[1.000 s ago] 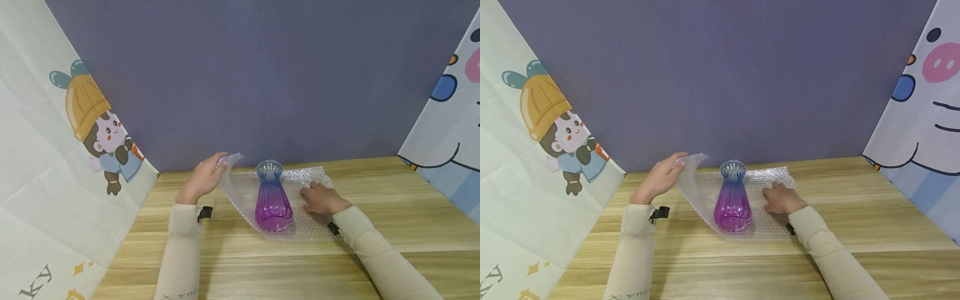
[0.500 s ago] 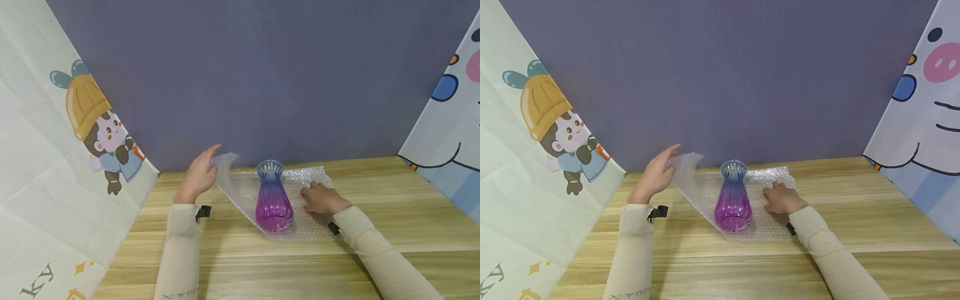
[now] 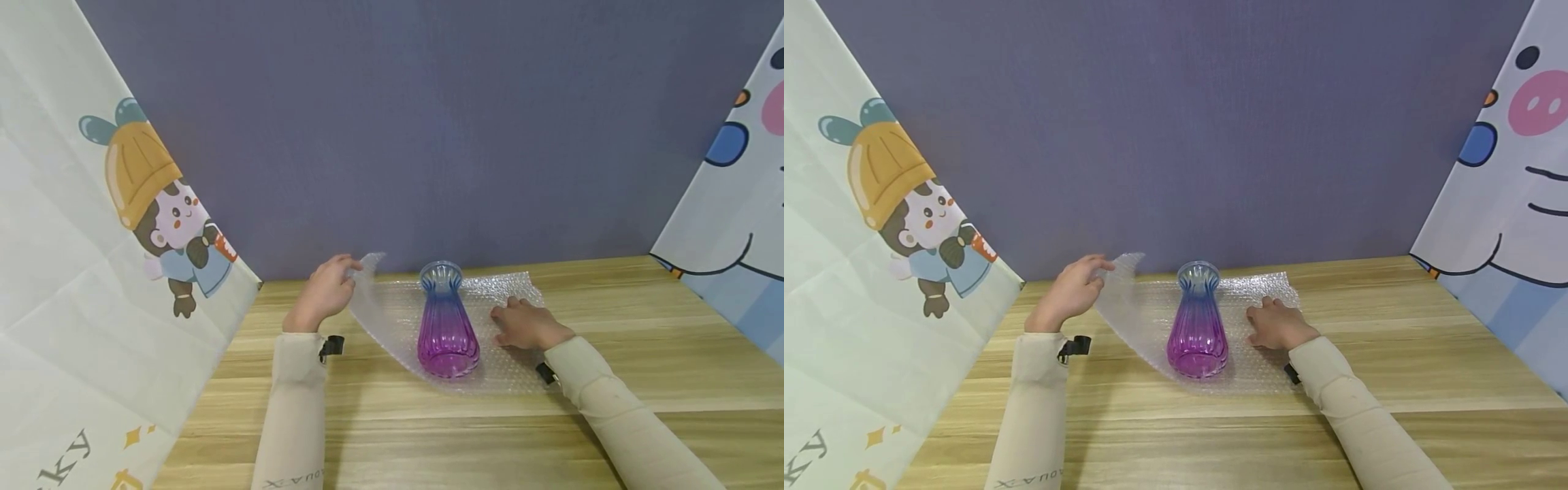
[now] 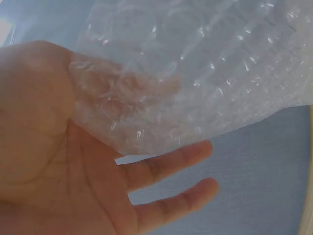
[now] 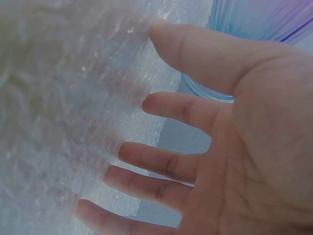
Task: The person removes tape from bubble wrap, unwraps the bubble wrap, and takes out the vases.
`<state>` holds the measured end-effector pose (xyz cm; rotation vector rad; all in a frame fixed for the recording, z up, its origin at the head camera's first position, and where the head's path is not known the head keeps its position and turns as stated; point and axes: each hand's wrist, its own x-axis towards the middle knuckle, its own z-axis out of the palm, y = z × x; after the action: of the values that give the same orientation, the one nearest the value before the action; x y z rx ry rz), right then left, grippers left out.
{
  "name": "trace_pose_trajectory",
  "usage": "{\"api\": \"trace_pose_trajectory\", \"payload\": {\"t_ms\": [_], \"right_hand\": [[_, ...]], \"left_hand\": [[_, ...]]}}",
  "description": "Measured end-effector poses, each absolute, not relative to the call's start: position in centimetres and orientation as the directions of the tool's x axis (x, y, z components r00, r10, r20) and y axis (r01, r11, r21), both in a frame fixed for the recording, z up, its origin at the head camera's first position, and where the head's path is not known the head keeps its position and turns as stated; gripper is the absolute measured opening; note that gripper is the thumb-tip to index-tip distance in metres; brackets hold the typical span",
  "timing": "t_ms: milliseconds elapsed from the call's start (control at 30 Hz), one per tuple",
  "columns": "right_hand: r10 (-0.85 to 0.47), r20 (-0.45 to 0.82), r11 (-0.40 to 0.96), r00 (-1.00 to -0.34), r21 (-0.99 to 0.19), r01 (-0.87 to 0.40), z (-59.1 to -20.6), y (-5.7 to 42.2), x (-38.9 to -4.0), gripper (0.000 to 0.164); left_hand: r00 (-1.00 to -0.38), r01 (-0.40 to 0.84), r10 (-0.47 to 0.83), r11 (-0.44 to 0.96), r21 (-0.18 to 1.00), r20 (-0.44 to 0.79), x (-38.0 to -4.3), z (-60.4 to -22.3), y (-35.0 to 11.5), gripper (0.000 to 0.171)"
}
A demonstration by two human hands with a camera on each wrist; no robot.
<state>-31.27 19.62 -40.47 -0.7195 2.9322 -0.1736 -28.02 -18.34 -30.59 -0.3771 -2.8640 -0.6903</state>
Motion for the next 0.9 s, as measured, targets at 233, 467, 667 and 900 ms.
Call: {"api": "trace_pose_trajectory", "payload": {"t_ms": [233, 467, 667, 900], "right_hand": [[-0.467, -0.084, 0.880, -0.880, -0.141, -0.454, -40.45, 19.62, -31.24, 0.054], [-0.469, -0.083, 0.879, -0.879, -0.142, -0.456, -40.40, 19.60, -31.20, 0.054], [-0.468, -0.083, 0.879, -0.880, -0.143, -0.454, -40.40, 19.60, -31.22, 0.055], [-0.468, -0.086, 0.880, -0.879, -0.133, -0.456, -40.57, 19.68, -31.38, 0.056]], "left_hand": [[-0.974, 0.223, 0.176, 0.866, 0.448, 0.145, -27.93, -30.54, -18.37, 0.045], [-0.981, 0.195, 0.168, 0.870, 0.453, 0.099, -27.96, -30.73, -18.55, 0.052], [-0.983, 0.179, 0.172, 0.875, 0.449, 0.057, -28.07, -30.89, -18.86, 0.056], [-0.986, 0.132, 0.163, 0.885, 0.447, -0.031, -28.26, -31.24, -19.00, 0.061]]}}
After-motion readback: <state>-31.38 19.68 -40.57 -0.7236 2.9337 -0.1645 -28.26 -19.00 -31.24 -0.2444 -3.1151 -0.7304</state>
